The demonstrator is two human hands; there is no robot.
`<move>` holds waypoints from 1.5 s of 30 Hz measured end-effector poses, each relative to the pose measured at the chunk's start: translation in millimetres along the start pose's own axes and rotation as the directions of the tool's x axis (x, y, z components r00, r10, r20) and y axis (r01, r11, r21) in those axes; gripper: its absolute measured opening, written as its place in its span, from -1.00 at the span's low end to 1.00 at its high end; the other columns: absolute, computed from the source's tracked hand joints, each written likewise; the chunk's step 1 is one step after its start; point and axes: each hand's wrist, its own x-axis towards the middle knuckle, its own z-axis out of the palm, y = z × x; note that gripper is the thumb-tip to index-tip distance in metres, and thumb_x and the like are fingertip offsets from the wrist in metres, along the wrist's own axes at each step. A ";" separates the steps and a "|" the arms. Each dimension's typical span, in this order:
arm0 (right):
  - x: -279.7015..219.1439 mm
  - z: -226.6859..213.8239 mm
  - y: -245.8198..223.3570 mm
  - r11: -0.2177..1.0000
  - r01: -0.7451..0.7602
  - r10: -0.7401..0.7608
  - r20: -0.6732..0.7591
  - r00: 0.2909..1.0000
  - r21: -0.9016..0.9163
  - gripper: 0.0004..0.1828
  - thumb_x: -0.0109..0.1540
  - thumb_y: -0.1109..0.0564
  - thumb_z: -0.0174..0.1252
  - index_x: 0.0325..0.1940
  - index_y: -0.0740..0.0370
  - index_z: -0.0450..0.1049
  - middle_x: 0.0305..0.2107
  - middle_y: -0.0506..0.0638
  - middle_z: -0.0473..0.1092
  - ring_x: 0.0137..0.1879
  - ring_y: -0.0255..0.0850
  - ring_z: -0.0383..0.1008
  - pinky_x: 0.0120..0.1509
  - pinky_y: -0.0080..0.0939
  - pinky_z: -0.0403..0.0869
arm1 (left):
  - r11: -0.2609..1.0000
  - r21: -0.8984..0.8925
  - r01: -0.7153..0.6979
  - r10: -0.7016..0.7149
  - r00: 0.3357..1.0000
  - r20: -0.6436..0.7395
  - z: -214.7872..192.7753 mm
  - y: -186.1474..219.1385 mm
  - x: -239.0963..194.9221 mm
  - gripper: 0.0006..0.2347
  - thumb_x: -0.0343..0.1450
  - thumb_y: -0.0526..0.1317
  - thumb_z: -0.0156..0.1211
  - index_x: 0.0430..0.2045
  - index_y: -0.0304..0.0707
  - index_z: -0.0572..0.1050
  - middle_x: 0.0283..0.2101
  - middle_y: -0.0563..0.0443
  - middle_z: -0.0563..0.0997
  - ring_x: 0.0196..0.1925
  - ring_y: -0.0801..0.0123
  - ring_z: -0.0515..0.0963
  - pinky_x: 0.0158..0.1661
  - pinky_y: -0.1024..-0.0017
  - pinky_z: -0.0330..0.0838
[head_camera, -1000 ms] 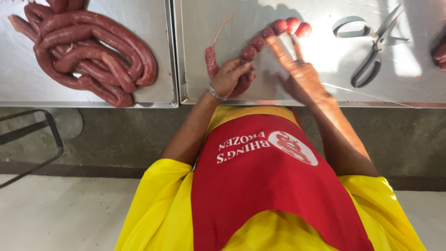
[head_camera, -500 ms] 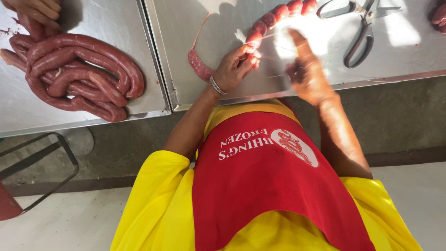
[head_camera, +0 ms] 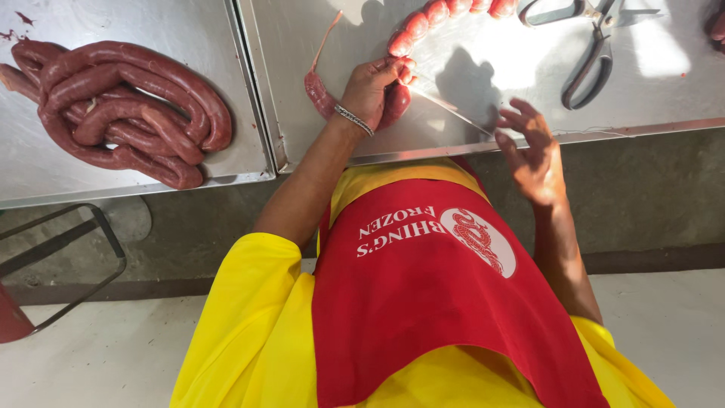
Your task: The person ties sections of sausage casing with string by hand to create individual links on a metal table and cuts the string with scissors.
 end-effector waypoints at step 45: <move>115.3 -107.4 139.2 0.757 0.219 -0.464 -0.271 0.843 -0.616 -0.43 0.28 0.20 0.23 0.40 0.14 0.41 0.29 -0.01 0.34 0.38 -0.20 0.48 0.41 0.06 0.65 | -0.423 0.901 -0.099 0.586 0.728 0.356 33.2 -11.2 -103.3 -0.39 0.22 -0.02 0.47 0.06 -0.38 0.39 0.13 -0.25 0.39 0.21 -0.09 0.35 0.23 0.04 0.23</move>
